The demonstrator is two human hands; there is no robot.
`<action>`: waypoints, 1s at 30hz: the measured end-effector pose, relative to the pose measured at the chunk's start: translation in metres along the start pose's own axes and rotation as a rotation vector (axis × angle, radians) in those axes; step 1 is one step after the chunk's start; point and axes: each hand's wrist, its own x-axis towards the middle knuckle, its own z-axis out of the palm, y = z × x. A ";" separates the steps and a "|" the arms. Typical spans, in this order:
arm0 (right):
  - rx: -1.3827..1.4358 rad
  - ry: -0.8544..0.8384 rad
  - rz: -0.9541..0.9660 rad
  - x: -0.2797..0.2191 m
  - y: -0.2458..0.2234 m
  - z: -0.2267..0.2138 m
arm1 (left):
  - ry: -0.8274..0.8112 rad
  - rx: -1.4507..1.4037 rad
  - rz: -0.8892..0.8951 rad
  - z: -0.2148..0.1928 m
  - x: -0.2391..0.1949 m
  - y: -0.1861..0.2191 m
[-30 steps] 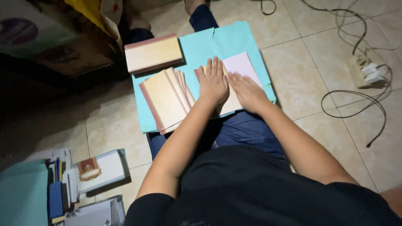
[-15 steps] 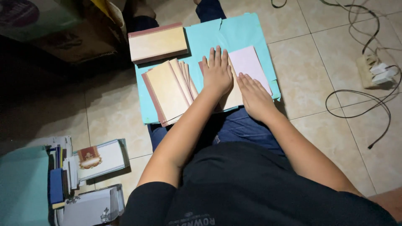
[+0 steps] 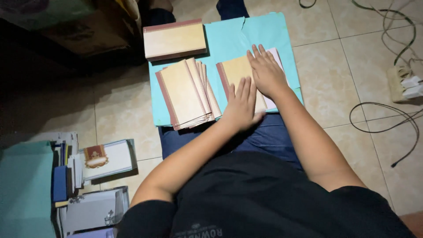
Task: Folding individual sheets of paper and organizing them into a neat stack on a board.
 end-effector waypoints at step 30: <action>0.329 0.067 0.608 -0.106 -0.019 -0.058 | 0.140 -0.129 0.135 0.008 0.024 -0.035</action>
